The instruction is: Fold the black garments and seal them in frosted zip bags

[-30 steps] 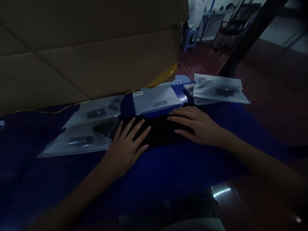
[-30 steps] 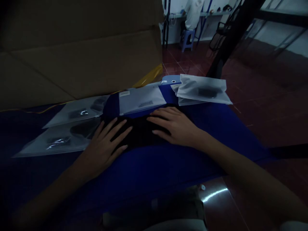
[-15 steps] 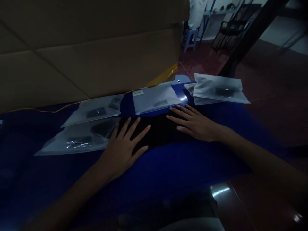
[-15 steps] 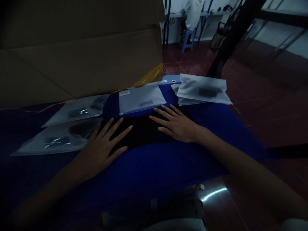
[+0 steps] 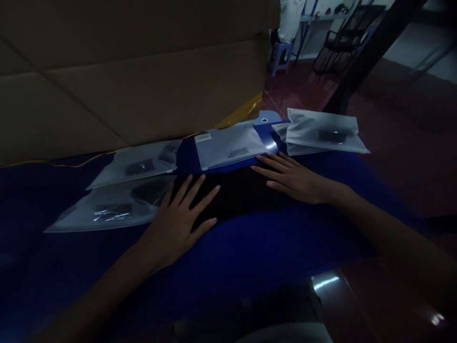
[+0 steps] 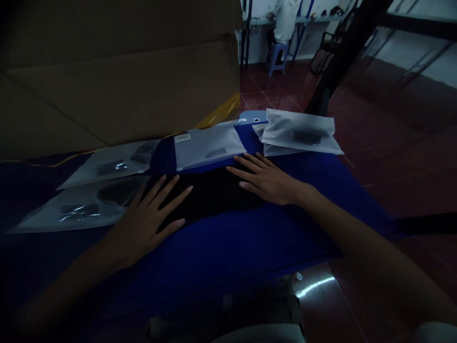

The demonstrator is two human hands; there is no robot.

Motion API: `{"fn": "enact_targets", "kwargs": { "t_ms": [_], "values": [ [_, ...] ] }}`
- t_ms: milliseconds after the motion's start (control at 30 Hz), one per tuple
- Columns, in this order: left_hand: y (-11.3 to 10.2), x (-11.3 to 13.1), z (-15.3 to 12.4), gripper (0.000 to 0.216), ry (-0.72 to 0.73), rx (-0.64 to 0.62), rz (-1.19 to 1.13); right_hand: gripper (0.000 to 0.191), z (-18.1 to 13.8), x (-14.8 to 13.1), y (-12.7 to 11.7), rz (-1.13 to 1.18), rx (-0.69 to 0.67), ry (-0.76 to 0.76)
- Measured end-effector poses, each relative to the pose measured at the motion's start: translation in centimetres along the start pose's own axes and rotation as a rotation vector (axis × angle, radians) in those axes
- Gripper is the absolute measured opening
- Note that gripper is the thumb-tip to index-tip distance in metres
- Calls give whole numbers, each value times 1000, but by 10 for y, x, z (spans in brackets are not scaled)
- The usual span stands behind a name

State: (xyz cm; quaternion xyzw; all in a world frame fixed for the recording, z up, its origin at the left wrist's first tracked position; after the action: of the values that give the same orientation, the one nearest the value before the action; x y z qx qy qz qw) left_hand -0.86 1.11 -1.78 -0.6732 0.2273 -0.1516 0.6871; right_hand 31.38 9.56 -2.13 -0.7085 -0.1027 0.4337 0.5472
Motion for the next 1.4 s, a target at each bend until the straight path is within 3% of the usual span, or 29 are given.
{"fn": "enact_targets", "kwargs": {
  "t_ms": [133, 333, 567, 733, 867, 1000, 1233, 1400],
  "values": [
    [-1, 0, 1, 68, 2, -18, 4, 54, 2, 3, -6, 5, 41, -33],
    [-1, 1, 0, 67, -16, -40, 1, 44, 5, 1, -19, -225, 285, 22],
    [-2, 2, 0, 68, -24, -48, -1, 57, 3, 3, -21, -314, 350, 176],
    [0, 1, 0, 67, -14, -31, 4, 56, 4, 2, -22, -167, 285, 266],
    [1, 0, 0, 68, -1, -20, 6, 42, 4, -8, -24, -5, 216, 196],
    [0, 1, 0, 68, 10, -12, -2, 36, 3, -9, -28, 106, 252, 166],
    [-8, 1, 0, 57, 20, 56, -67, 39, -3, 6, -38, 267, 348, 318],
    [-5, 2, 2, 59, 74, 61, -55, 48, -7, -5, -46, 703, 276, 354]
  ]
}}
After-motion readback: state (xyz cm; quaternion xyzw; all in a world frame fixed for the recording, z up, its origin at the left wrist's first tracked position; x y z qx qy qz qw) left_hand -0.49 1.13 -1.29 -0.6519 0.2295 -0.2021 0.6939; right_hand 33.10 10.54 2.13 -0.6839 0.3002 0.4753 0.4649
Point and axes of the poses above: each hand's wrist, its own z-axis towards the middle knuckle, its own y-axis out of the palm, x = y × z, the point moved 3 cm from there along z, towards the middle knuckle, and after that the axes turned 12 degrees about z, right-handed, at the moved point
